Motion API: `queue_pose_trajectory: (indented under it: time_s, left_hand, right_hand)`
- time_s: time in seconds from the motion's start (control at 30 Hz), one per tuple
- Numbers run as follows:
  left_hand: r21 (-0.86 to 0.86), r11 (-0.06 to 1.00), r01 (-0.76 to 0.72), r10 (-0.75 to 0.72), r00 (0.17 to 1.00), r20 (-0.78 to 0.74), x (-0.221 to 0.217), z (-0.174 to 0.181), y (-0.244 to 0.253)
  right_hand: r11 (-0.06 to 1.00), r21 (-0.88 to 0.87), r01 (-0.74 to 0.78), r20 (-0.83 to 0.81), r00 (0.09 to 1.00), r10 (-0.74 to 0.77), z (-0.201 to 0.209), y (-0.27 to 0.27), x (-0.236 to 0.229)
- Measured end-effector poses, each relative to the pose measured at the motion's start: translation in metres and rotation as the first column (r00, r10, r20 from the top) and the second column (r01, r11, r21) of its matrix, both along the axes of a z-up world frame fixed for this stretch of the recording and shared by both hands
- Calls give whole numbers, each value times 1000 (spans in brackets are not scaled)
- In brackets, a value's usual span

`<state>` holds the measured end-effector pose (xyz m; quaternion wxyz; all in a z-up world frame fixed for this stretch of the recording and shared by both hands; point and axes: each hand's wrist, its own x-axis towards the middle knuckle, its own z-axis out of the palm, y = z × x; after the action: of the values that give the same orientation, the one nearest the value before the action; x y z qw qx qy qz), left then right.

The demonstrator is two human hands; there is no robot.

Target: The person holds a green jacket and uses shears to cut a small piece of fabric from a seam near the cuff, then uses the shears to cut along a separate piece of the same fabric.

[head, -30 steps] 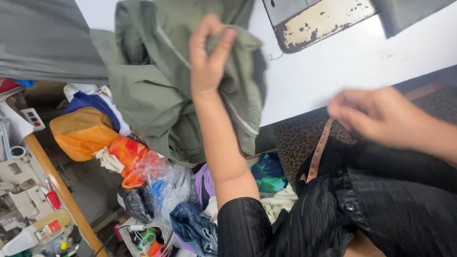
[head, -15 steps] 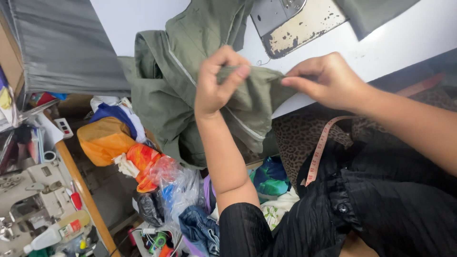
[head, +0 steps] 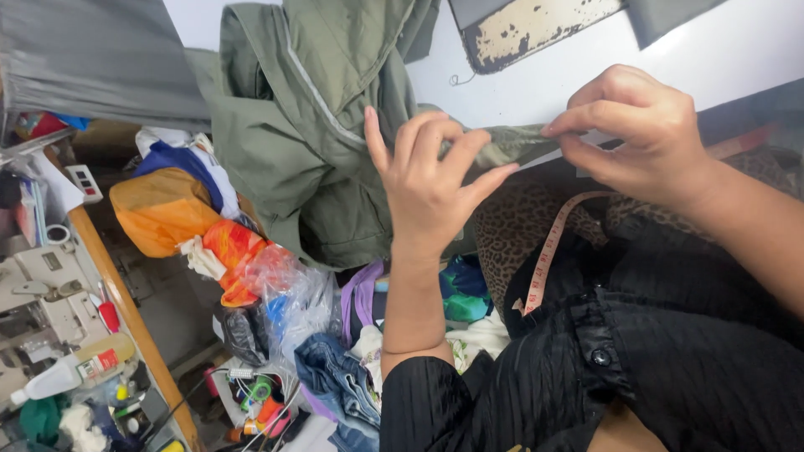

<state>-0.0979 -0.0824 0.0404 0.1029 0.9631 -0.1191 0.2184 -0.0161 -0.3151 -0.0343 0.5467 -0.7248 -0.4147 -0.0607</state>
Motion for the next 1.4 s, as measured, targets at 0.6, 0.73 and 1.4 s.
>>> queue_pose_trajectory:
  time_s: [0.6, 0.73, 1.4]
  left_hand:
    - [-126, 988, 91, -30, 907, 421, -14, -50, -19]
    - [-123, 987, 103, -39, 899, 437, -18, -56, -17]
    - [-282, 950, 132, -39, 949, 314, -22, -42, -21]
  right_hand:
    - [998, -53, -34, 143, 989, 41, -8, -6, -16]
    - [999, -24, -45, -15, 999, 45, 16, 3, -25]
    - [961, 178, -212, -697, 662, 275, 31, -3, -19]
